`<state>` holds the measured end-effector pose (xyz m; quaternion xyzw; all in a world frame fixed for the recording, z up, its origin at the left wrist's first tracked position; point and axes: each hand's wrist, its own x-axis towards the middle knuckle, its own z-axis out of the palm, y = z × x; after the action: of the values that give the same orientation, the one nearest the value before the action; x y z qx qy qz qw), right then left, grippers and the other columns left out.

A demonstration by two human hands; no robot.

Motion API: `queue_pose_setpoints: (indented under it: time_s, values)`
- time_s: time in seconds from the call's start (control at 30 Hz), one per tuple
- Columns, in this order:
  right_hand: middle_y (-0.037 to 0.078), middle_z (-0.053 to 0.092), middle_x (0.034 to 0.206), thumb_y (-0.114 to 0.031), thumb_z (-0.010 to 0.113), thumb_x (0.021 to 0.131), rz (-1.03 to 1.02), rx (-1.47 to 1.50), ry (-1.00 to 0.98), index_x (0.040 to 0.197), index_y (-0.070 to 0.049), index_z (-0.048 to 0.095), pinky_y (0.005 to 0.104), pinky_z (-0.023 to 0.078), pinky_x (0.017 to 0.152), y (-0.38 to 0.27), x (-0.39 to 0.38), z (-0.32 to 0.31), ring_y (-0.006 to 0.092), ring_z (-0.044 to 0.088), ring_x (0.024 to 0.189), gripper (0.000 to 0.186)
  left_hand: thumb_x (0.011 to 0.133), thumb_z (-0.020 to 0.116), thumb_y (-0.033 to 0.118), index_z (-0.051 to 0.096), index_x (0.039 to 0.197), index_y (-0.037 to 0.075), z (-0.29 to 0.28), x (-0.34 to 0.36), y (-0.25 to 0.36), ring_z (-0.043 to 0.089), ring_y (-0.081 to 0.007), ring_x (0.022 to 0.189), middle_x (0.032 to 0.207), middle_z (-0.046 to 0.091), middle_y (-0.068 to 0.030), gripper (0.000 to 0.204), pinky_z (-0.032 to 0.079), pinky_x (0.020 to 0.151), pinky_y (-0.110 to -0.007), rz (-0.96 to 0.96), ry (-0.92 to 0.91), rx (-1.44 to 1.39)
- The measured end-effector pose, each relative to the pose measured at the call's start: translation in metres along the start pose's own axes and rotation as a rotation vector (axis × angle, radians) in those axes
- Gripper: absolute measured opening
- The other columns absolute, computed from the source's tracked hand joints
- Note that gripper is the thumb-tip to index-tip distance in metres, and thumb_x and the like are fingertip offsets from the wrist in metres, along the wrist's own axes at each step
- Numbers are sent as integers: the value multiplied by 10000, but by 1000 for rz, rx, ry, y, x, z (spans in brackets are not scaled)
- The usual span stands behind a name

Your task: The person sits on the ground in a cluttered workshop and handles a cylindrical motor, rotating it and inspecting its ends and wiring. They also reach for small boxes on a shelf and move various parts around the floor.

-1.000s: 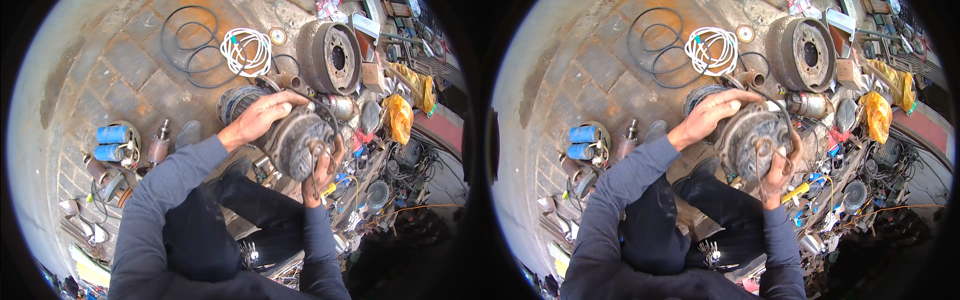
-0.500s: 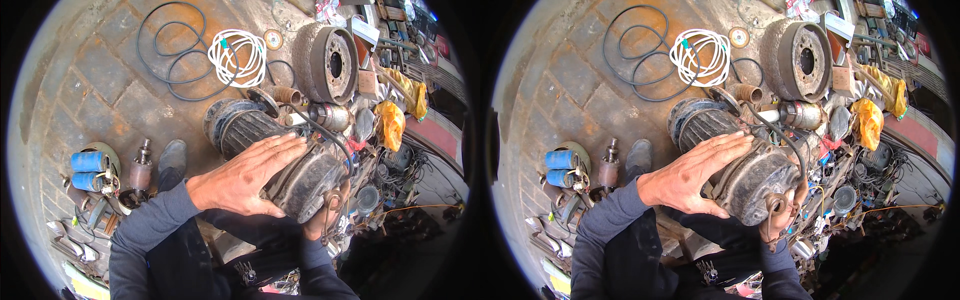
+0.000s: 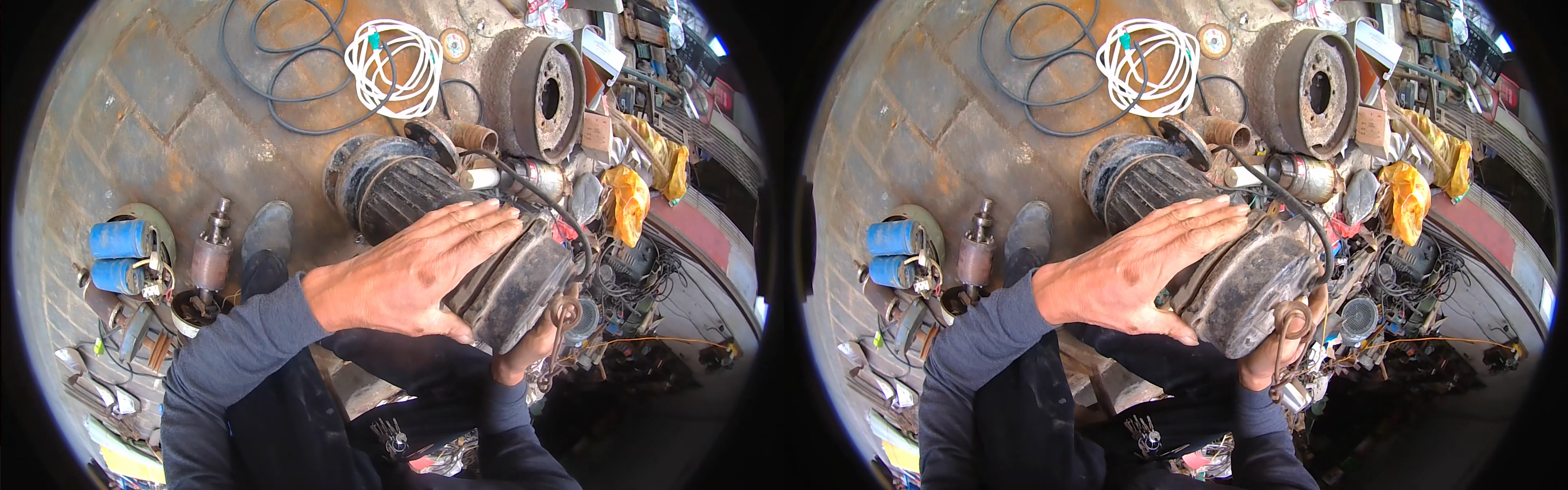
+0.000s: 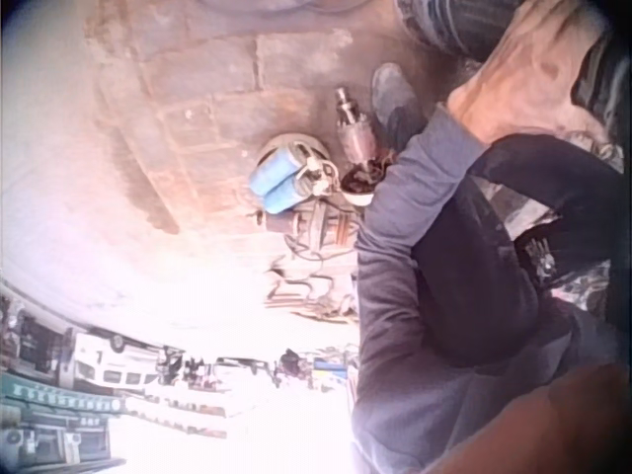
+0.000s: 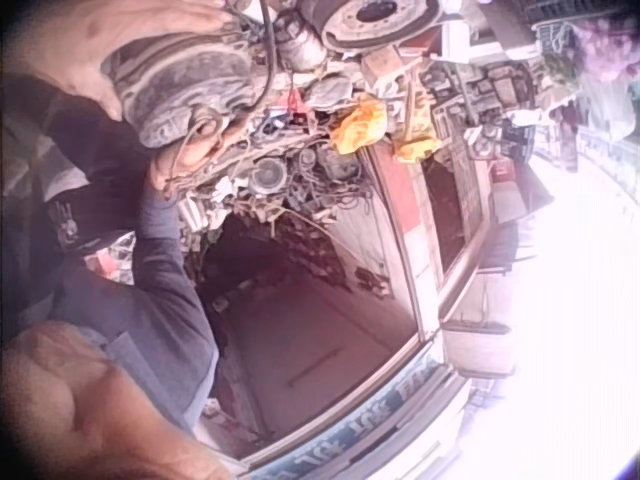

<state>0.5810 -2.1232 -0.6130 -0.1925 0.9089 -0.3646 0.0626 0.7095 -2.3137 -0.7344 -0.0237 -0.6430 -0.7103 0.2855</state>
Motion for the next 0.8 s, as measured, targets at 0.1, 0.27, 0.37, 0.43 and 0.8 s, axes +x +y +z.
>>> queue_pose_setpoints:
  time_s: [0.1, 0.27, 0.37, 0.43, 0.8]
  values:
    - [231, 439, 1539, -672, 471, 1018, -96, 50, -8, 1552, 71, 292, 466, 436, 1138, 12, 1, -3, 338, 504, 1373, 932, 624, 922, 422, 293, 1596, -17, 0, -1, -1, 287, -388, 1547, 1647, 331, -209, 1238, 247, 1263, -508, 12, 1, -10]
    - [226, 464, 1516, -673, 533, 993, -117, -145, 10, 1559, 45, 281, 465, 450, 1128, 26, 1, -18, 323, 521, 1359, 949, 611, 922, 423, 292, 1598, -16, 1, -2, -3, 284, -389, 1548, 1649, 330, -203, 1250, 249, 1263, -515, 19, 8, -15]
    - [220, 467, 1511, -686, 559, 974, -121, -256, -36, 1566, 30, 268, 461, 464, 1115, 30, 1, -28, 312, 534, 1345, 973, 604, 918, 429, 290, 1601, -12, 3, -3, -4, 283, -390, 1548, 1651, 329, -198, 1258, 251, 1261, -520, 24, 20, -29]
    - [216, 463, 1513, -688, 567, 969, -166, -317, -50, 1570, 24, 259, 458, 468, 1111, 31, 1, -31, 309, 539, 1339, 981, 598, 914, 438, 289, 1603, -8, 4, -3, -6, 282, -390, 1549, 1653, 329, -195, 1266, 253, 1260, -522, 37, 28, -35]
    - [205, 418, 1547, -536, 425, 1079, -184, -150, 35, 1578, 30, 297, 449, 391, 1161, 22, 0, -19, 298, 470, 1384, 765, 530, 939, 375, 275, 1616, 17, 4, -4, -8, 273, -384, 1554, 1662, 327, -176, 1322, 249, 1273, -525, 33, 42, -68]
